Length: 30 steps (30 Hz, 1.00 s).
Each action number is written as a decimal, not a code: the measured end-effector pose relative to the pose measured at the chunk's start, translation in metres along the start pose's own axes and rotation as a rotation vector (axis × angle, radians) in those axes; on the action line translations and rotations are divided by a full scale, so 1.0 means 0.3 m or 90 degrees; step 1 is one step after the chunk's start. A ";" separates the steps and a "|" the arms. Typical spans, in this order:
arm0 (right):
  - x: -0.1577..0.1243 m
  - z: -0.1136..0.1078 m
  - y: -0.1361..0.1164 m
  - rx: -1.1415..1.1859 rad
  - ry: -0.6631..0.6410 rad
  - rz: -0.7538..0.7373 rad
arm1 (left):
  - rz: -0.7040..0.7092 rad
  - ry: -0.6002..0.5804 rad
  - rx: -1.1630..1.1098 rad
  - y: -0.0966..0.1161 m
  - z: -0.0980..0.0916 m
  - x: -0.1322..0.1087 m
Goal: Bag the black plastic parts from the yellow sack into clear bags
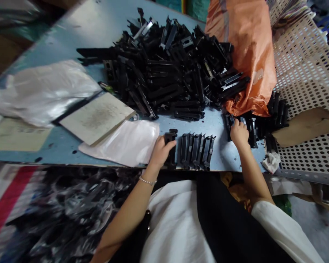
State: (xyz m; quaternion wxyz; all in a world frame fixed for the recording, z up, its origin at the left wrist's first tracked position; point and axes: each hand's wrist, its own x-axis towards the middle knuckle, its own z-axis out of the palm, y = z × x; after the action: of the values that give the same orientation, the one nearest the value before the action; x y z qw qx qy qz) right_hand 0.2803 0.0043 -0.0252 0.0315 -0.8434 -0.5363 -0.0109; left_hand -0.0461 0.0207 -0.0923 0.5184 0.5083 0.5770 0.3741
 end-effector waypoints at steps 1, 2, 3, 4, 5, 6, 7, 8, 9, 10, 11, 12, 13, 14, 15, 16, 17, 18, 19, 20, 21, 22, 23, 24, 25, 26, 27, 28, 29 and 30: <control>0.022 0.014 0.031 -0.005 -0.024 0.015 | 0.044 -0.001 0.070 -0.014 0.008 -0.004; 0.035 0.026 0.056 0.008 -0.048 0.023 | 0.091 0.009 0.132 -0.024 0.016 -0.010; 0.039 0.033 0.076 0.037 -0.071 0.029 | 0.131 0.026 0.188 -0.028 0.021 -0.016; 0.036 0.034 0.092 0.085 -0.090 0.033 | 0.161 0.051 0.237 -0.027 0.022 -0.023; 0.025 0.031 0.102 0.152 -0.106 0.028 | 0.179 0.081 0.281 -0.021 0.021 -0.030; 0.008 0.022 0.105 0.236 -0.123 0.010 | 0.188 0.108 0.317 -0.009 0.019 -0.039; -0.016 0.010 0.100 0.328 -0.137 -0.023 | 0.192 0.129 0.338 0.007 0.018 -0.049; -0.047 -0.005 0.084 0.414 -0.150 -0.068 | 0.200 0.139 0.337 0.029 0.020 -0.060; -0.082 -0.021 0.058 0.487 -0.161 -0.118 | 0.210 0.131 0.309 0.054 0.029 -0.073; -0.121 -0.038 0.023 0.541 -0.171 -0.167 | 0.221 0.098 0.249 0.080 0.044 -0.088; -0.160 -0.055 -0.019 0.572 -0.186 -0.212 | 0.223 0.041 0.164 0.107 0.065 -0.103; -0.197 -0.071 -0.065 0.584 -0.196 -0.254 | 0.210 -0.028 0.063 0.133 0.090 -0.118; -0.229 -0.086 -0.110 0.583 -0.204 -0.294 | 0.180 -0.094 -0.038 0.156 0.115 -0.132; -0.253 -0.100 -0.151 0.569 -0.191 -0.324 | 0.139 -0.145 -0.128 0.175 0.138 -0.144; -0.267 -0.110 -0.185 0.542 -0.157 -0.343 | 0.097 -0.177 -0.197 0.191 0.156 -0.154; -0.272 -0.118 -0.210 0.504 -0.107 -0.357 | 0.062 -0.193 -0.244 0.204 0.169 -0.163; -0.267 -0.121 -0.227 0.458 -0.051 -0.374 | 0.040 -0.201 -0.270 0.214 0.174 -0.170; -0.255 -0.121 -0.238 0.410 0.000 -0.396 | 0.029 -0.205 -0.282 0.223 0.175 -0.176; -0.238 -0.117 -0.245 0.362 0.036 -0.427 | 0.025 -0.208 -0.287 0.229 0.172 -0.181; -0.219 -0.110 -0.249 0.322 0.053 -0.465 | 0.023 -0.209 -0.286 0.234 0.168 -0.186; -0.201 -0.101 -0.253 0.292 0.054 -0.501 | 0.023 -0.204 -0.280 0.238 0.162 -0.189; -0.185 -0.092 -0.258 0.275 0.047 -0.523 | 0.024 -0.195 -0.272 0.240 0.157 -0.190; -0.173 -0.083 -0.263 0.272 0.035 -0.528 | 0.027 -0.182 -0.264 0.242 0.151 -0.189; -0.167 -0.077 -0.269 0.280 0.017 -0.519 | 0.031 -0.168 -0.257 0.242 0.145 -0.186; -0.167 -0.073 -0.275 0.298 -0.006 -0.503 | 0.033 -0.149 -0.253 0.241 0.137 -0.179; -0.173 -0.073 -0.281 0.318 -0.032 -0.492 | 0.030 -0.125 -0.252 0.240 0.128 -0.171; -0.186 -0.074 -0.286 0.333 -0.057 -0.500 | 0.021 -0.096 -0.254 0.239 0.116 -0.160; -0.205 -0.075 -0.292 0.338 -0.076 -0.537 | 0.004 -0.068 -0.259 0.237 0.104 -0.150; -0.230 -0.075 -0.298 0.327 -0.084 -0.594 | -0.020 -0.044 -0.265 0.236 0.092 -0.140; -0.258 -0.072 -0.304 0.302 -0.080 -0.662 | -0.046 -0.025 -0.274 0.234 0.081 -0.133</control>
State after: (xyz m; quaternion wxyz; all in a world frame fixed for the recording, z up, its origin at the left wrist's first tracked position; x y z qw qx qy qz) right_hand 0.1652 -0.0285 -0.0039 0.1781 -0.4377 -0.8692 0.1458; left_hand -0.0104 -0.0062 -0.0207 0.6393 0.3723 0.4914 0.4595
